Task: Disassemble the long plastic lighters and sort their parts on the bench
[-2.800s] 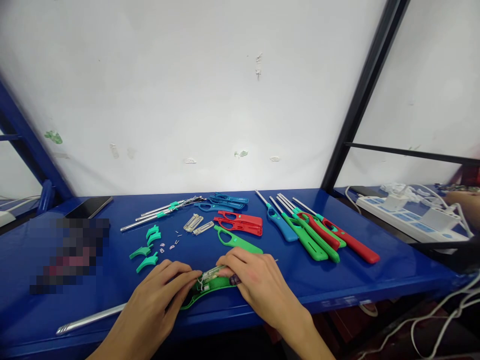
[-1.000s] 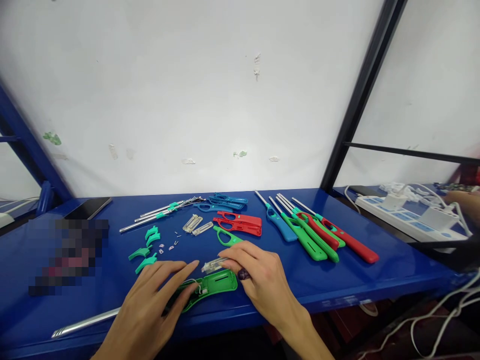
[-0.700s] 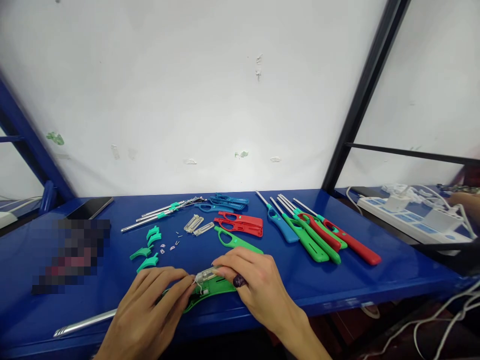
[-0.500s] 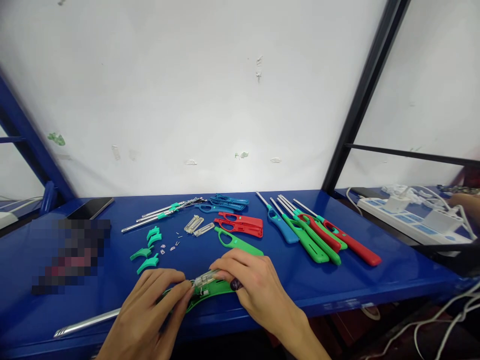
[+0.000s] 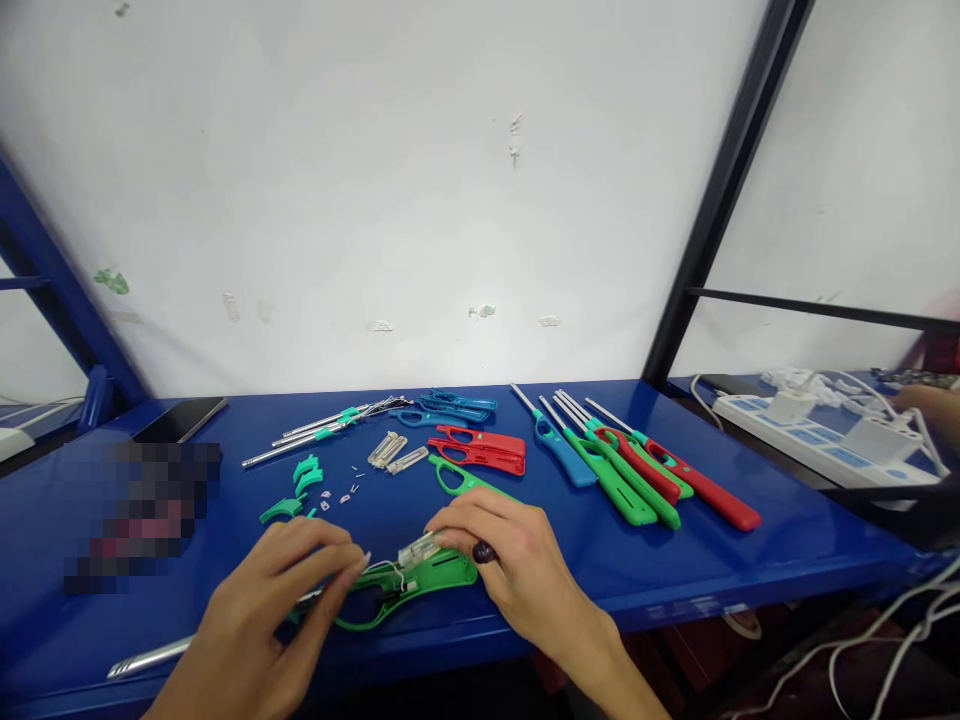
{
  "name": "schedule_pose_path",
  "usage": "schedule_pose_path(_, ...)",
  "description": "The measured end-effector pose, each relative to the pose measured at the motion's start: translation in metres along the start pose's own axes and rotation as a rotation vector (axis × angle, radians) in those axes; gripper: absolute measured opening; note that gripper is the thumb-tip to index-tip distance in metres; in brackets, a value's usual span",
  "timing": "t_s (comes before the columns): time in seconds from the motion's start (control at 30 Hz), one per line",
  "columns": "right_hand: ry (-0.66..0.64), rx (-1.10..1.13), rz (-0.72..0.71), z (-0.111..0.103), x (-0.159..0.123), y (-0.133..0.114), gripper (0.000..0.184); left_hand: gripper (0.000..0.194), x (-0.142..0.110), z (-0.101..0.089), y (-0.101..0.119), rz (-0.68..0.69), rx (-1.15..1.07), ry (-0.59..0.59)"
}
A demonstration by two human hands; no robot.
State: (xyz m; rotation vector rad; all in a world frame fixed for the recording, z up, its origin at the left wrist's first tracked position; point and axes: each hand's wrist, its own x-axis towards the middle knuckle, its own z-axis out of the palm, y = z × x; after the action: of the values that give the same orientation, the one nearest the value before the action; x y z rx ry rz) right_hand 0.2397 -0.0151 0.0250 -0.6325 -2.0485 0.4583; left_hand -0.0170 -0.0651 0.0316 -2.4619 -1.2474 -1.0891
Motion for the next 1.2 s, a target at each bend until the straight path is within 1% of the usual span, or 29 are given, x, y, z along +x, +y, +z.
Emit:
schedule_pose_path(0.07, -0.029, -0.082, 0.023, 0.000, 0.008, 0.001, 0.021, 0.024, 0.005, -0.002, -0.013, -0.030, 0.155, 0.006)
schedule_pose_path(0.2, -0.233, -0.348, 0.092, 0.004, 0.035, 0.002, 0.016, 0.030, 0.020, 0.001, -0.042, -0.109, 0.339, -0.020)
schedule_pose_path(0.27, -0.301, -0.427, 0.107, 0.008, 0.047, 0.004, 0.022, 0.031, 0.027, 0.004, -0.052, -0.136, 0.393, -0.046)
schedule_pose_path(0.33, -0.316, -0.456, 0.104, 0.011, 0.053, 0.005, 0.030, 0.031, 0.032, 0.005, -0.057, -0.146, 0.413, -0.071)
schedule_pose_path(0.4, -0.316, -0.481, 0.105, 0.011, 0.051, 0.003, 0.038, 0.035, 0.031, 0.005, -0.056, -0.143, 0.414, -0.085)
schedule_pose_path(0.47, -0.287, -0.470, 0.116, 0.007, 0.042, -0.002, 0.036, 0.036, 0.025, 0.000, -0.050, -0.128, 0.402, -0.084)
schedule_pose_path(0.5, -0.275, -0.443, 0.124, 0.004, 0.035, -0.005, 0.031, 0.036, 0.019, -0.003, -0.046, -0.115, 0.392, -0.083)
schedule_pose_path(0.57, -0.275, -0.356, 0.148, -0.001, 0.019, -0.012, 0.014, 0.035, 0.004, -0.011, -0.037, -0.082, 0.370, -0.072)
schedule_pose_path(0.6, -0.290, -0.327, 0.164, -0.003, 0.011, -0.014, 0.013, 0.034, -0.004, -0.016, -0.032, -0.060, 0.358, -0.064)
schedule_pose_path(0.7, -0.341, -0.352, 0.206, -0.005, -0.007, -0.015, 0.032, 0.028, -0.028, -0.028, -0.024, 0.023, 0.344, -0.005)
schedule_pose_path(0.8, -0.366, -0.405, 0.216, -0.003, -0.013, -0.012, 0.037, 0.026, -0.041, -0.031, -0.026, 0.077, 0.385, 0.006)
schedule_pose_path(0.87, -0.383, -0.410, 0.224, -0.003, -0.011, -0.012, 0.033, 0.026, -0.043, -0.028, -0.030, 0.094, 0.416, -0.019)
schedule_pose_path(0.97, -0.418, -0.400, 0.241, -0.007, -0.005, -0.013, 0.024, 0.031, -0.039, -0.022, -0.030, 0.111, 0.430, -0.035)
schedule_pose_path(1.1, -0.403, -0.340, 0.261, -0.020, -0.001, -0.011, 0.023, 0.034, -0.027, -0.017, -0.020, 0.118, 0.432, -0.002)
schedule_pose_path(1.13, -0.392, -0.321, 0.258, -0.024, 0.000, -0.010, 0.023, 0.035, -0.023, -0.015, -0.017, 0.095, 0.433, -0.022)
schedule_pose_path(1.2, -0.363, -0.300, 0.244, -0.033, 0.000, -0.006, 0.024, 0.039, -0.013, -0.010, -0.011, 0.005, 0.431, -0.093)
